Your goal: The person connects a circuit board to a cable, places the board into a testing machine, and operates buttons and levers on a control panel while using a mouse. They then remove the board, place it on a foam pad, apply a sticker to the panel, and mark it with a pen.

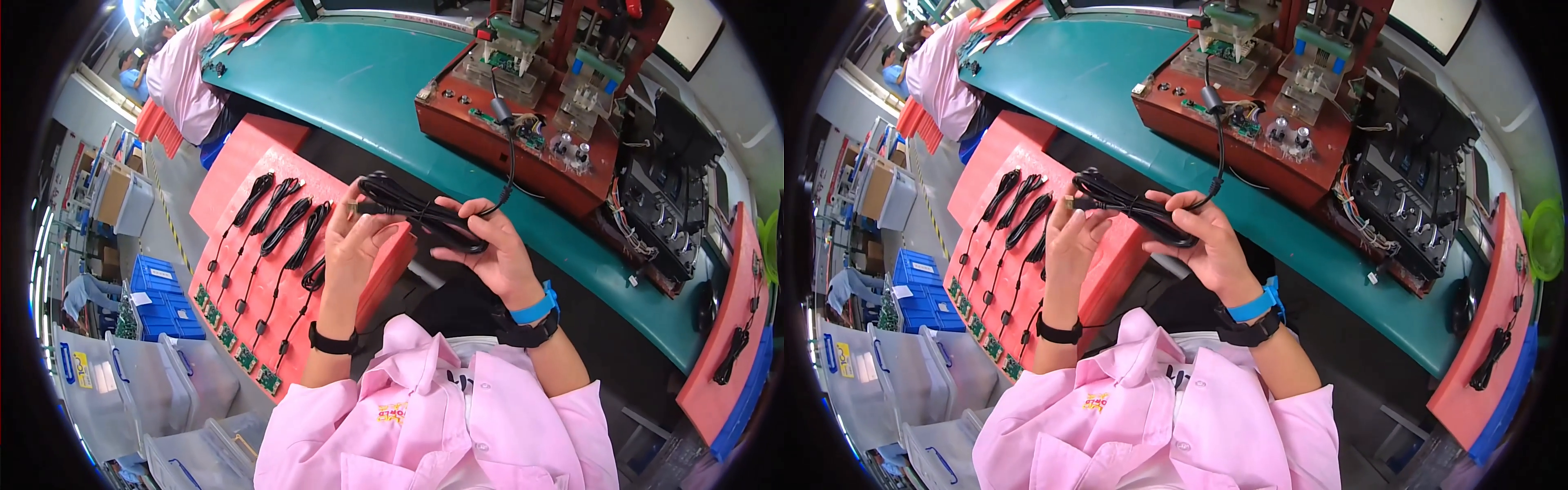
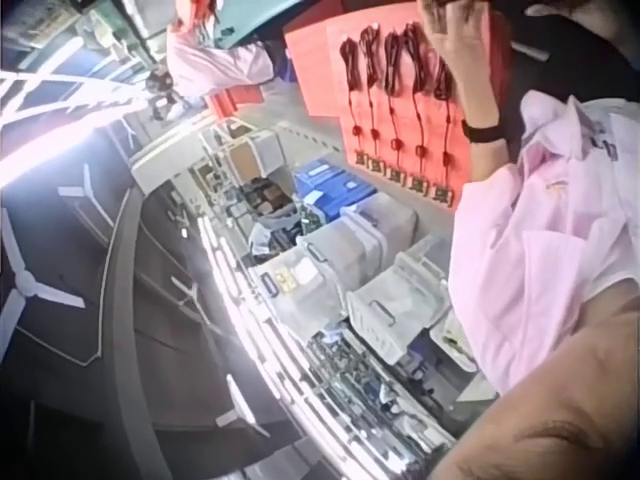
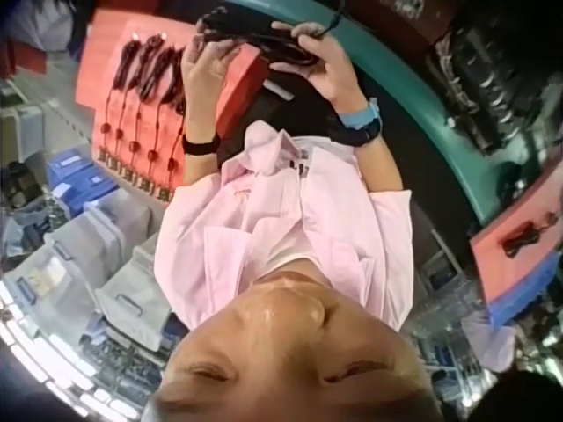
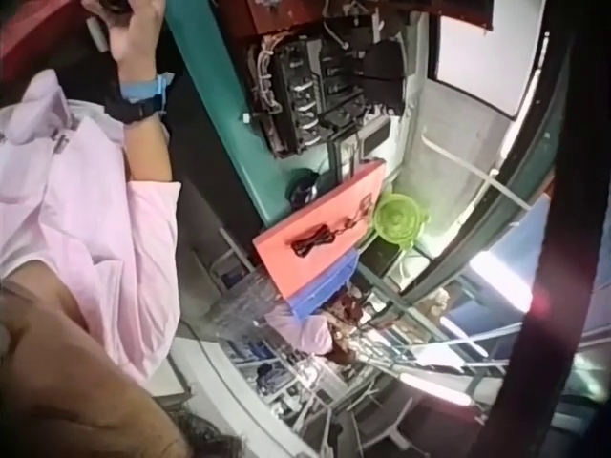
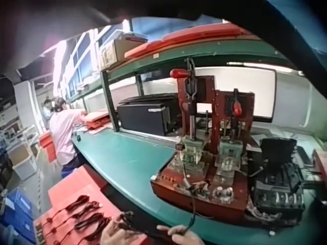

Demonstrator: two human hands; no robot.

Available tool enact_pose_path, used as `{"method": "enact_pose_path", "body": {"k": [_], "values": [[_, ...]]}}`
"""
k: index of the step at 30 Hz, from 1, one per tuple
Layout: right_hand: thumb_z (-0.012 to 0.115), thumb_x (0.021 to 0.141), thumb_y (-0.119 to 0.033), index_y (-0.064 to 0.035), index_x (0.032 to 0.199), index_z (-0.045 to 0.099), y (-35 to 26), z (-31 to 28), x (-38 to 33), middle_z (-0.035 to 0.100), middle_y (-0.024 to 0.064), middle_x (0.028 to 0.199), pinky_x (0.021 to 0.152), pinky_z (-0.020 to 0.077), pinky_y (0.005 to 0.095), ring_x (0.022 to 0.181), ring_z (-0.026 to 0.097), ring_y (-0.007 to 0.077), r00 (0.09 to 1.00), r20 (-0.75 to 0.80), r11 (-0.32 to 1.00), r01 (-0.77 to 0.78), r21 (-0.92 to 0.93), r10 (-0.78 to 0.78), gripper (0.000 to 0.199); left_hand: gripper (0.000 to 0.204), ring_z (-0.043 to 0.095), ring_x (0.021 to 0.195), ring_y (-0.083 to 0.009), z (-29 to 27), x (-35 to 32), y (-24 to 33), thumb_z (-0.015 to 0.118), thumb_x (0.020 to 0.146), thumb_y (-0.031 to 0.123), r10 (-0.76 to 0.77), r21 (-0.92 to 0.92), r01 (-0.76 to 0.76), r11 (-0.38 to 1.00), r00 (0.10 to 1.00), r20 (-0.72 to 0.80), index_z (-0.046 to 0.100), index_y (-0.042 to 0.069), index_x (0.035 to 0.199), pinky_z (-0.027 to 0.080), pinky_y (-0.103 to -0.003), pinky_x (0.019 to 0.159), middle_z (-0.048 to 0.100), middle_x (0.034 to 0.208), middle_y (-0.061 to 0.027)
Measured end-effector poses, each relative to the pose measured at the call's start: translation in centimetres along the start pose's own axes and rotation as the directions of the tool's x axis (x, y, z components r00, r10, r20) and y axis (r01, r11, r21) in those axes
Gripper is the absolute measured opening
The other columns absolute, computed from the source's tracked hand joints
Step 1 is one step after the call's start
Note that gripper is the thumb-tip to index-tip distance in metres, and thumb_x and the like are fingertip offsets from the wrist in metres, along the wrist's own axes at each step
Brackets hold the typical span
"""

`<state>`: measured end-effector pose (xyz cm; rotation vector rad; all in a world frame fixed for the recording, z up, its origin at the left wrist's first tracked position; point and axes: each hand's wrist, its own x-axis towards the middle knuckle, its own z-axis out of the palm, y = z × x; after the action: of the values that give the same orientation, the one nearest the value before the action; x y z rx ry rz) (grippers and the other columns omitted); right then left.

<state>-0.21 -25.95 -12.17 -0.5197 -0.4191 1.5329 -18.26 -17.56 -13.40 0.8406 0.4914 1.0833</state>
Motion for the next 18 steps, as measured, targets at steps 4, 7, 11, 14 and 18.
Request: {"method": "enact_pose_path", "body": {"k": [4,7,11,14,18], "values": [[0.053,0.081,-0.008,-0.0047,0.096,0.045,0.9,0.0,0.0,0.041,0.0174,0.123,0.071,0.0551,0.0365,0.104,0.051,0.0337,0.999,-0.009,0.998,0.045,-0.037,-0.045,0.018,0.046,0.059,0.092,-0.0247,1.2,0.8,0.4,0.049,0.085,0.007,0.101,0.151,-0.098,0.984,0.995,-0.014,0.034,0.001,0.128,0.051,-0.027,0.071,0.054,0.107,-0.0108],[0.053,0.080,-0.008,-0.0047,0.098,0.044,1.4,-0.2,0.2,0.042,0.0170,0.122,0.068,0.0558,0.0342,0.102,0.053,0.0331,0.996,-0.054,0.997,0.076,-0.029,-0.078,0.020,0.046,0.058,0.095,-0.0215,1.8,0.9,-0.1,0.048,0.085,0.006,0.194,0.408,-0.133,0.903,0.975,-0.111,0.033,-0.001,0.128,0.049,-0.026,0.073,0.054,0.107,-0.0112],[0.053,0.080,-0.008,-0.0046,0.100,0.043,1.9,-0.5,0.7,0.042,0.0165,0.122,0.066,0.0562,0.0331,0.101,0.054,0.0330,0.992,-0.091,0.995,0.082,-0.061,-0.087,0.022,0.050,0.056,0.098,-0.0188,1.4,1.4,-0.2,0.048,0.084,0.004,0.403,0.895,-0.283,0.344,0.906,0.131,0.028,-0.002,0.130,0.045,-0.028,0.081,0.056,0.108,-0.0120],[0.054,0.080,-0.008,-0.0042,0.100,0.042,1.9,-0.5,0.9,0.043,0.0161,0.121,0.067,0.0560,0.0334,0.101,0.054,0.0313,0.993,-0.099,0.994,0.061,-0.093,-0.070,0.023,0.045,0.055,0.098,-0.0221,2.9,2.0,0.2,0.049,0.084,0.005,0.359,0.727,-0.374,0.577,0.915,0.185,0.034,-0.005,0.125,0.039,-0.033,0.088,0.060,0.101,-0.0139],[0.054,0.080,-0.007,-0.0032,0.101,0.042,2.6,0.2,1.2,0.044,0.0149,0.119,0.072,0.0539,0.0335,0.102,0.053,0.0257,0.994,-0.092,0.983,0.046,-0.178,-0.063,0.025,0.033,0.056,0.093,-0.0294,3.1,4.3,-0.9,0.050,0.083,0.006,0.429,0.910,-0.319,0.264,0.884,0.186,0.042,-0.005,0.112,0.038,-0.038,0.087,0.062,0.090,-0.0167]]}}
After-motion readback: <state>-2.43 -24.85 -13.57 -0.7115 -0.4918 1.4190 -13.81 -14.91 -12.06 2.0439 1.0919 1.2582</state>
